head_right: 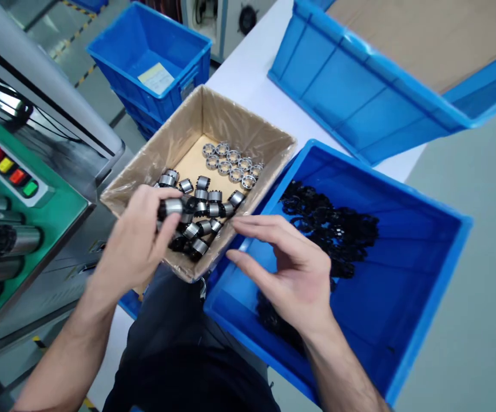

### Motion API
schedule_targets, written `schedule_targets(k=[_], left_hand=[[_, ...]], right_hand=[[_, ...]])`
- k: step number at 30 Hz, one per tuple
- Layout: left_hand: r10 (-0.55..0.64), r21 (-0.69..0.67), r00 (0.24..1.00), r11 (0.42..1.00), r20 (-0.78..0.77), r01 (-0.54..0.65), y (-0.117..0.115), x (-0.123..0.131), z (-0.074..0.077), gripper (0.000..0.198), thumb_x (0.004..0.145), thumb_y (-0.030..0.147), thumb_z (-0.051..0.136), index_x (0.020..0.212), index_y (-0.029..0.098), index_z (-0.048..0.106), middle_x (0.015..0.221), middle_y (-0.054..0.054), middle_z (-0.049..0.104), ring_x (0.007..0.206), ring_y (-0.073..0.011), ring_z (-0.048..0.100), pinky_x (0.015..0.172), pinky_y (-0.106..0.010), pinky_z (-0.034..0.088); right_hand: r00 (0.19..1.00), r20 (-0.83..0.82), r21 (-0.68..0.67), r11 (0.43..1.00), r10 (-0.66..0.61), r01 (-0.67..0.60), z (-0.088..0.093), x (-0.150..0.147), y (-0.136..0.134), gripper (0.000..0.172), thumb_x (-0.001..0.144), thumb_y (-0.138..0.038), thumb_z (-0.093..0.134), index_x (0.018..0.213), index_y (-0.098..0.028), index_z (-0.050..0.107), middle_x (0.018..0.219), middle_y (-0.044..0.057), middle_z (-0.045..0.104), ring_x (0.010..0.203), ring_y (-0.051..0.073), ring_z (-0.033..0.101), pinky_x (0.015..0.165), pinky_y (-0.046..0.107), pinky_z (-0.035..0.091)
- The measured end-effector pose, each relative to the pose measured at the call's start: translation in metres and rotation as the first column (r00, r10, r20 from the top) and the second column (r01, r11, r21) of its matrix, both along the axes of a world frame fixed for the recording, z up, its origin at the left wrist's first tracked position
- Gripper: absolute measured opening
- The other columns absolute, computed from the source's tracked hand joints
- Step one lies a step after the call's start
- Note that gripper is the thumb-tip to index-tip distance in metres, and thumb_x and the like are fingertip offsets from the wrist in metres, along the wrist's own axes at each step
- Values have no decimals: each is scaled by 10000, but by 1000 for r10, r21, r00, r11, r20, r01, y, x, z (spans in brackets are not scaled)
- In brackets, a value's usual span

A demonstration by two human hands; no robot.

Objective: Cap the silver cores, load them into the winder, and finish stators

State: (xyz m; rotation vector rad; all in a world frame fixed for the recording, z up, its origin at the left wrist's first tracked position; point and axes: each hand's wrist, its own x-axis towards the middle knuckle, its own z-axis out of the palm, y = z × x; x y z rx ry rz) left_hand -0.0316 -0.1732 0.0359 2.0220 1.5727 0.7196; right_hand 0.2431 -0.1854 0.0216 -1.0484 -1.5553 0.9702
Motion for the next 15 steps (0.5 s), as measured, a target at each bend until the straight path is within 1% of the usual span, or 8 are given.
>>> schedule_targets(k=[3, 5, 6, 7, 8, 10, 12, 15], left_hand=[[119, -10, 878, 990, -464, -140, 0, -31, -5, 390, 1214, 252, 548, 1525, 110, 736, 1395, -233, 685, 1353, -451, 659, 1106, -620, 655], [78, -40, 856, 993, -511, -115, -6, -36, -14, 415, 1207, 286, 609, 1534, 73, 752, 1470, -273, 689, 1441, -497, 625, 1199, -693, 627], [71, -21, 872, 996, -484, -92, -11, -34, -18, 447, 1209, 314, 635, 1567, 67, 740, 1535, -283, 680, 1502, -510, 595, 1265, -723, 589], [73, 20, 895, 997, -439, -71, -18, -30, -21, 482, 1211, 335, 651, 1612, 74, 716, 1607, -284, 658, 1564, -515, 559, 1323, -744, 548], [79, 73, 921, 996, -381, -55, -27, -25, -23, 500, 1213, 333, 654, 1651, 94, 690, 1668, -275, 633, 1617, -508, 525, 1361, -751, 520], [80, 160, 966, 986, -248, -40, -52, -17, -26, 475, 1213, 291, 641, 1666, 149, 665, 1740, -246, 599, 1674, -472, 494, 1398, -741, 503], [60, 182, 992, 983, -115, -39, -85, -15, -31, 429, 1206, 256, 640, 1632, 212, 663, 1765, -210, 595, 1682, -425, 511, 1400, -709, 526], [116, 98, 993, 988, 27, -118, -143, -26, -45, 407, 1197, 232, 659, 1598, 302, 672, 1763, -151, 626, 1663, -369, 557, 1356, -630, 598]], right_hand=[[982, 186, 22, 1000, -17, 13, 11, -9, 25, 203, 1098, -240, 907, 1276, -327, 949, 1198, 25, 932, 1083, 215, 889, 968, 338, 731], [868, 494, 23, 997, 49, -69, 16, -31, 56, 266, 1189, -253, 746, 1399, -246, 909, 1326, 84, 922, 1185, 251, 890, 1054, 387, 737], [750, 656, 6, 992, 91, -126, 16, -46, 75, 353, 1211, -210, 653, 1490, -194, 869, 1430, 126, 897, 1296, 277, 870, 1159, 428, 713], [558, 818, -47, 983, 139, -176, 15, -63, 95, 462, 1217, -128, 535, 1585, -161, 814, 1566, 157, 843, 1448, 292, 816, 1288, 466, 650], [446, 876, -100, 974, 183, -204, 12, -81, 115, 528, 1177, -39, 498, 1604, -123, 796, 1622, 191, 808, 1531, 315, 771, 1364, 497, 589], [294, 921, -192, 955, 255, -227, 3, -115, 153, 452, 1165, -40, 564, 1528, -100, 826, 1599, 220, 806, 1541, 343, 761, 1374, 532, 576], [162, 936, -275, 938, 312, -213, -11, -139, 181, 300, 1197, -214, 722, 1464, -135, 833, 1543, 185, 822, 1480, 338, 785, 1321, 583, 622], [-8, 932, -359, 919, 363, -162, -36, -153, 202, 382, 1175, -431, 837, 1453, -171, 807, 1518, 142, 809, 1406, 320, 799, 1239, 599, 675]])
